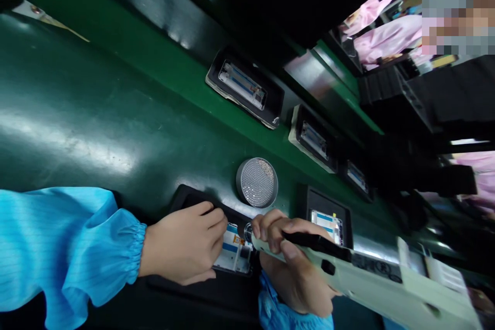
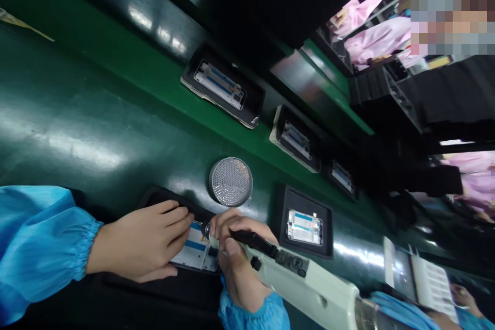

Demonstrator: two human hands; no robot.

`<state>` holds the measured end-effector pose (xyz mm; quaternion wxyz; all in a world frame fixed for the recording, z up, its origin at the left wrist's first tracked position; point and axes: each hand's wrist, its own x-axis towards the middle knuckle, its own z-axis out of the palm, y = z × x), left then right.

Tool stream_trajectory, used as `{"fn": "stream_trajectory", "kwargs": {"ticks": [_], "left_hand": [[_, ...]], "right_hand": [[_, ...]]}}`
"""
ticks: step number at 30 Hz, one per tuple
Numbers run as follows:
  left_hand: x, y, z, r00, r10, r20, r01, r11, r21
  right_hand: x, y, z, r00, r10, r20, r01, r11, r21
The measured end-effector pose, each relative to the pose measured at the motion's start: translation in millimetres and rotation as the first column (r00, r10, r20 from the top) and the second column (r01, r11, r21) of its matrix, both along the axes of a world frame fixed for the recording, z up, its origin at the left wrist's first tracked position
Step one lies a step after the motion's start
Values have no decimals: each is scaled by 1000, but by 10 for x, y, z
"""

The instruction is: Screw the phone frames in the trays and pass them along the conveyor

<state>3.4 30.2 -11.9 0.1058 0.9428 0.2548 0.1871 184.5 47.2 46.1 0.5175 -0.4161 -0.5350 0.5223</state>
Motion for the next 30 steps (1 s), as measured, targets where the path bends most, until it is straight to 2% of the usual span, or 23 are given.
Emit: {"fn": "stream_trajectory", "kwargs": {"ticks": [8,9,11,13,15,17,19,22,27,30], "left_hand": [[18,24,32,998,6,-69,-8,1000,-24],[20,7,48,997,16,-75,-17,1000,-19],[24,-63,93,996,61,-60,-56,995,77],[23,-176,156,995,93,-27,-84,968,236],[17,-298,234,998,63,-1,-59,941,333],[12,-389,317,1000,3,8,-6,948,317],[18,-433,392,999,-34,32,24,963,267],[48,-452,473,998,-45,48,35,979,202],[91,-527,573,999,-39,-19,40,997,69],[99,-571,615,997,-70,-16,71,994,79]], "right_hand": [[-15,30,-137,997,26,-68,-21,997,81],[6,54,-102,996,15,-87,-7,996,92],[91,109,45,990,-35,-133,52,991,124],[223,153,261,974,-128,-189,161,972,172],[370,167,473,944,-235,-233,287,933,218],[493,153,623,914,-308,-265,373,894,248],[575,121,697,898,-328,-292,403,880,250],[637,70,721,897,-292,-333,388,880,274],[706,19,723,904,-191,-382,328,884,334],[729,7,744,902,-179,-394,320,889,328]]}}
